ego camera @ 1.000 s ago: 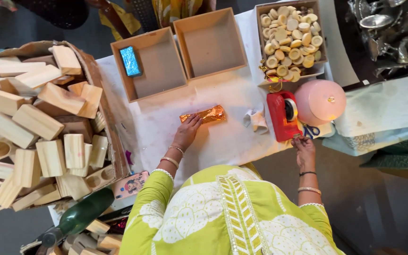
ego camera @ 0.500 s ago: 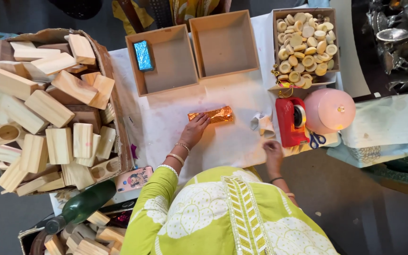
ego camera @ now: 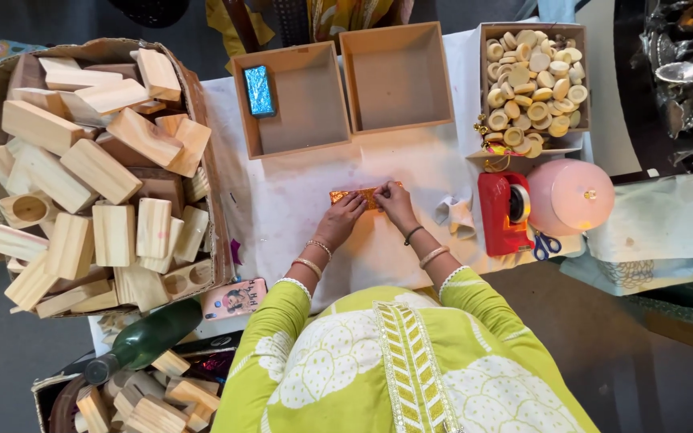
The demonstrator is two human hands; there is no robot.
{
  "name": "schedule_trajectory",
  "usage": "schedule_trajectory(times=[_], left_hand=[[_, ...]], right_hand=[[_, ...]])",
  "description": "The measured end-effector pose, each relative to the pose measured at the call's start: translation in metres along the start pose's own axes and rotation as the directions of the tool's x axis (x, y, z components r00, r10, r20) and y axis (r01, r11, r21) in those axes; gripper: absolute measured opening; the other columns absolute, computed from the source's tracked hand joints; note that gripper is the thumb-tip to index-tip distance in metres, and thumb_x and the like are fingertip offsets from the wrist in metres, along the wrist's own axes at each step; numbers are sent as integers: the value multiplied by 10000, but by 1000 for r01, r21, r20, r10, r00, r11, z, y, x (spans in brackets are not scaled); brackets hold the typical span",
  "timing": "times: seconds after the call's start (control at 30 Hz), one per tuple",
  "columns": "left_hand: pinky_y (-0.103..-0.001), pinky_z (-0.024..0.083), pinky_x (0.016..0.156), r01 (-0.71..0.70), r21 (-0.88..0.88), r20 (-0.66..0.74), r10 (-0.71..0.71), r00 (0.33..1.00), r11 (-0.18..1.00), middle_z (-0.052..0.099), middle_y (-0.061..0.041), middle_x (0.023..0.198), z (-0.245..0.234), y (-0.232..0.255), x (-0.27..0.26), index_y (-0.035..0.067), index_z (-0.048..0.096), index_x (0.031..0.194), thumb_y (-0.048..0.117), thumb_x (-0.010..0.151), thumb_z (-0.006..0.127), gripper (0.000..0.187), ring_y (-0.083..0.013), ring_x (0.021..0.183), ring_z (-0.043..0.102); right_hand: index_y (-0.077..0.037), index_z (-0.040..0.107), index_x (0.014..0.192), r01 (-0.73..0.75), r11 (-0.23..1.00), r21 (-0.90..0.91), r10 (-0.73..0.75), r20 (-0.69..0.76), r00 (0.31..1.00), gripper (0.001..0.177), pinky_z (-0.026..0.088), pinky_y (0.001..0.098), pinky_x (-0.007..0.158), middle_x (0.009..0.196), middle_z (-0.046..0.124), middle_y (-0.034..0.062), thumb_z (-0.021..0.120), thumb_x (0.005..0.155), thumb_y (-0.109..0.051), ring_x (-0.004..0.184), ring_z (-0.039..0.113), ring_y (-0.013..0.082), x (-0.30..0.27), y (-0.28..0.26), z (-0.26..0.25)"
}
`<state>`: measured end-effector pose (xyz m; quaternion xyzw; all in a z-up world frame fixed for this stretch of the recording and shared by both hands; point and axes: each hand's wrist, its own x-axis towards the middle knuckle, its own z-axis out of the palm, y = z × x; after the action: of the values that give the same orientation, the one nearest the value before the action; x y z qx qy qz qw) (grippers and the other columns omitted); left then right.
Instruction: Wrapping wooden blocks in aluminum foil and purple decorative paper.
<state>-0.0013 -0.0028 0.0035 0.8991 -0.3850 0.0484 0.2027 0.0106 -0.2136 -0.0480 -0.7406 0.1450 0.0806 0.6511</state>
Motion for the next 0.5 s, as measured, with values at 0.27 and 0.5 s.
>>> schedule_trajectory(times=[0.27, 0.5], left_hand=[[-369, 446, 1131, 11, -17, 1, -11, 1000, 1000, 654, -125, 1351, -1, 1, 0, 24, 678, 1280, 24, 874, 577, 418, -284, 1340, 553], [-368, 435, 1147, 3, 5, 11, -3, 1000, 1000, 645, -124, 1368, 4, -1, -1, 23, 673, 1290, 18, 873, 576, 428, -281, 1355, 543]], right_hand=[[5, 625, 900, -45, 983, -176, 37, -48, 998, 81, 543, 255, 514, 746, 689, 54, 704, 904, -11, 596, 648, 106, -8, -20, 7], [-53, 505, 931, -47, 938, -343, 39, -30, 999, 286, 509, 274, 472, 689, 626, 42, 783, 863, -55, 554, 615, 113, -12, -44, -3]])
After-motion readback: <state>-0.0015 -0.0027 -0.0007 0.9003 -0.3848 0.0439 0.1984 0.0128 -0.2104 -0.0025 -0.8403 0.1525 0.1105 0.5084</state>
